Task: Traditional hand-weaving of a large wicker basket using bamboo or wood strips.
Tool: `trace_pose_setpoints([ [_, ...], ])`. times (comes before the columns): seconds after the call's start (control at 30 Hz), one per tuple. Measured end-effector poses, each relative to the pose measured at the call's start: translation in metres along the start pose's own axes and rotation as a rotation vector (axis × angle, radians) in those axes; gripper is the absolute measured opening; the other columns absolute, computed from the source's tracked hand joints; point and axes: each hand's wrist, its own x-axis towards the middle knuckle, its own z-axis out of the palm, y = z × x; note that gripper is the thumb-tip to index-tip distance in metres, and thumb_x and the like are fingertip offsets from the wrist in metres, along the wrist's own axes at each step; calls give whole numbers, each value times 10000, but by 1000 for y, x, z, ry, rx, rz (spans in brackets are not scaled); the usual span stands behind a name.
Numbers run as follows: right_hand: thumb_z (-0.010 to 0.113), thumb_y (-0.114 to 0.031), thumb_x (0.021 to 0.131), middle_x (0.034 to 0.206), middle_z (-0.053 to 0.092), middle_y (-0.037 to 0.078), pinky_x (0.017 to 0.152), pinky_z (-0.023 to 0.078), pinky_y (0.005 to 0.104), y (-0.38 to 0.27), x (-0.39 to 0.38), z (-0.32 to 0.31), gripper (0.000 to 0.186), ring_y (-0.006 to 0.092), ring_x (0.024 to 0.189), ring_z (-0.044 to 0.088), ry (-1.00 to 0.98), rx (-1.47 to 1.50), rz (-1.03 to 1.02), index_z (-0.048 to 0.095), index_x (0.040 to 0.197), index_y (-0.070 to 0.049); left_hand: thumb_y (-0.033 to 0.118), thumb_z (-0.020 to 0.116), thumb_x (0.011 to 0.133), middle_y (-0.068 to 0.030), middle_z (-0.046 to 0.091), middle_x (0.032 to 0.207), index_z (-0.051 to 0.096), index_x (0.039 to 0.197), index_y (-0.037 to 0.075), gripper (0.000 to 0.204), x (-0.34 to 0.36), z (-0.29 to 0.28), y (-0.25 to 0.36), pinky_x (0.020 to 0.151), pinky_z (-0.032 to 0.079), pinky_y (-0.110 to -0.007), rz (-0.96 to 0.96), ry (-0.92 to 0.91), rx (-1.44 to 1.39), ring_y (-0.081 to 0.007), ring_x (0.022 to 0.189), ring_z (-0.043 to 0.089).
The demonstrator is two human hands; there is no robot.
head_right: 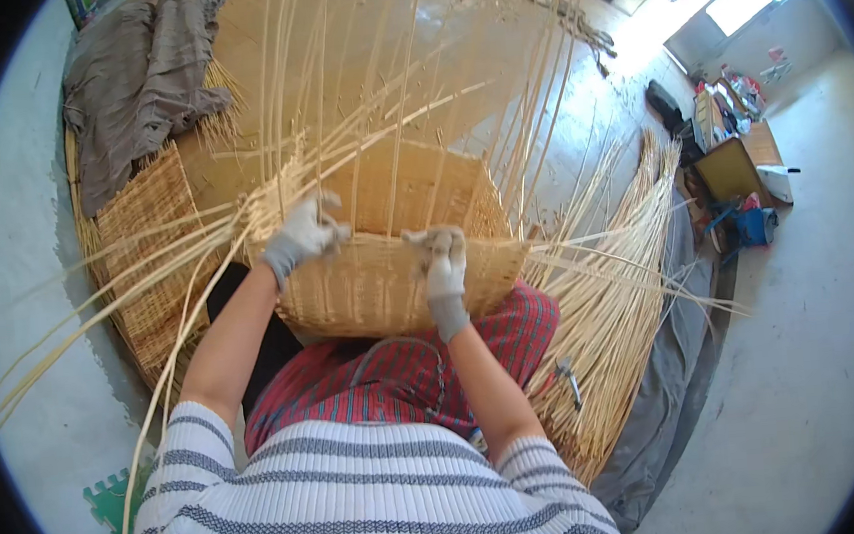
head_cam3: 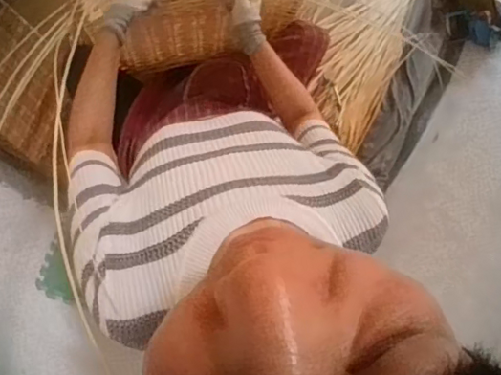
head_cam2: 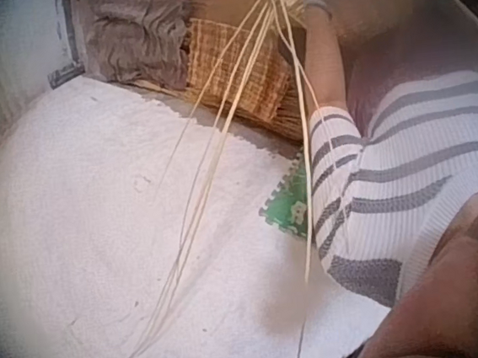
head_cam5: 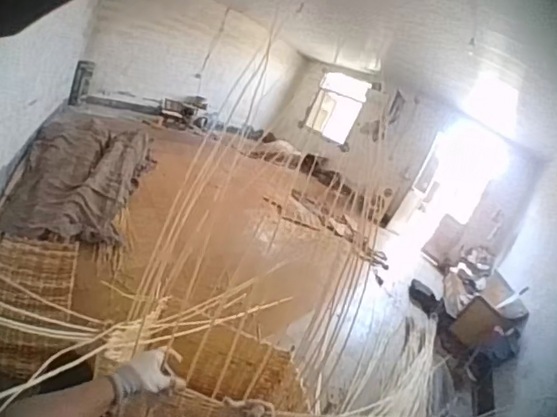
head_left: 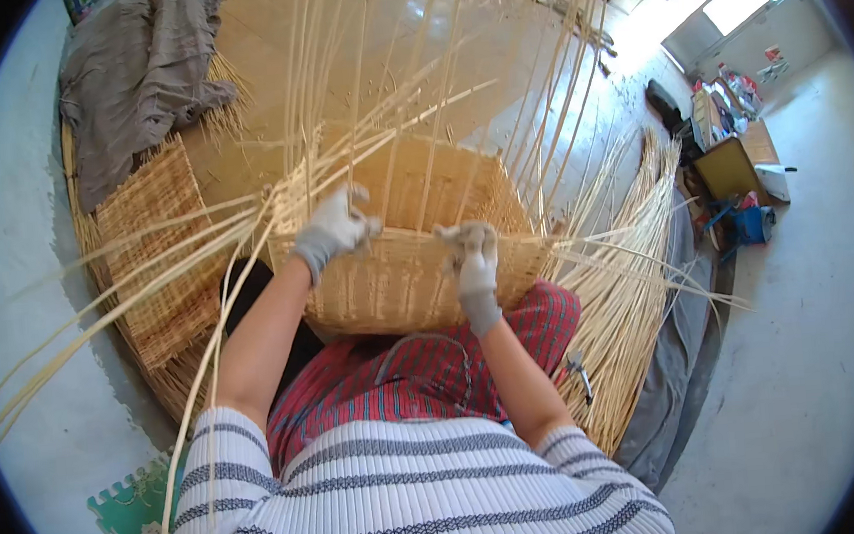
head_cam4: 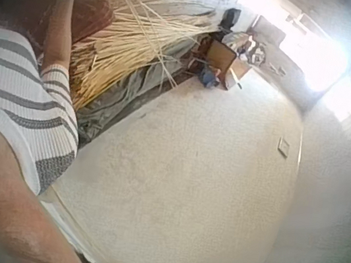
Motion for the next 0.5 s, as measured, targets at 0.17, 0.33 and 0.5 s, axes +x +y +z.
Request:
trace_pose_setpoints([
  [0.17,538,-284,1048,936,698,87,487,505,255,-2,-42,48,203,212,927,705,-198,-111,-241,569,1054,-84,450,800,845,-47,638,694,620,1133,22,546,21,6,20,485,439,-277,-37,347,471,-124,510,536],
  [0.33,654,-153,983,910,700,65,529,492,242,-14,13,-45,147,134,749,641,119,-181,2,586,1101,-98,395,670,960,-81,700,878,589,1200,70,412,-5,19,36,579,529,-303,-46,309,-34,-157,687,656],
  [0.5,660,-78,960,979,728,73,558,500,242,-29,-11,-54,196,127,797,669,324,3,45,565,1128,-112,218,515,1040,-146,693,1063,547,1245,32,278,-3,74,39,533,585,-334,7,-84,194,-214,590,682],
])
